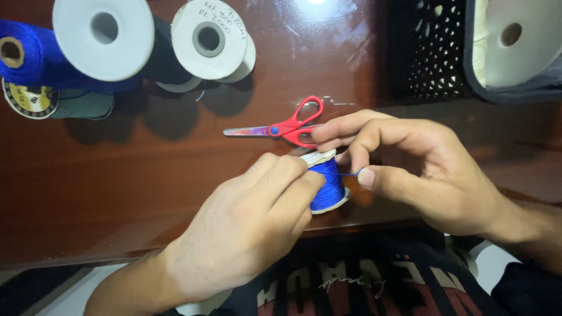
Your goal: Organize and secure thread spools in storage baskets.
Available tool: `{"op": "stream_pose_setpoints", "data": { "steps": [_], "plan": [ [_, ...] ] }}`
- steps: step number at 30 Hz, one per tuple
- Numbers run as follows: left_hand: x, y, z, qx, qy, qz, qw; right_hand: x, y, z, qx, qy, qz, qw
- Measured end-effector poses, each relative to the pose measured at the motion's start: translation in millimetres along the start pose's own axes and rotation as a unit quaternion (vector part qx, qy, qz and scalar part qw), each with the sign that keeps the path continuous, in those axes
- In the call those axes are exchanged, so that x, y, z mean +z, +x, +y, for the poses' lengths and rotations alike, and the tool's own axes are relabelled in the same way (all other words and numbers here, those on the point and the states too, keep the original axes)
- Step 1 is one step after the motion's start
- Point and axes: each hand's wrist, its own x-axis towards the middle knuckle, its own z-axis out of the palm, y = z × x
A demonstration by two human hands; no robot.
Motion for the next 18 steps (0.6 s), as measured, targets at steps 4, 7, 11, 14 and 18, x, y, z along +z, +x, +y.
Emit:
{"op": "stream_pose_setpoints", "data": {
  "steps": [4, 7, 11, 14, 18],
  "plan": [
    [2.0, 4.4, 3.0, -0.027, -0.001, 0.015, 1.0, -2.3, -2.2, 2.6, 0.001, -0.022, -0.001, 1.0],
    [-0.6, 5.3, 5.9, -0.045, 0.004, -0.014, 0.999, 0.2, 0.2, -1.8, -0.005, 0.008, -0.004, 1.0],
    [-6.1, 8.9, 10.3, -0.044, -0.003, -0.046, 0.998, 0.5, -1.4, -3.4, 0.007, 0.016, -0.003, 1.0],
    [-5.6, 9.9, 12.2, -0.048, 0.017, -0.063, 0.997, 2.1, -0.1, -5.8, -0.017, 0.0, -0.007, 1.0],
    [-4.8, 10.6, 14.0, -0.046, 0.035, -0.029, 0.998, 3.3, -2.0, -6.3, -0.015, 0.001, -0.006, 1.0]
  ]
}}
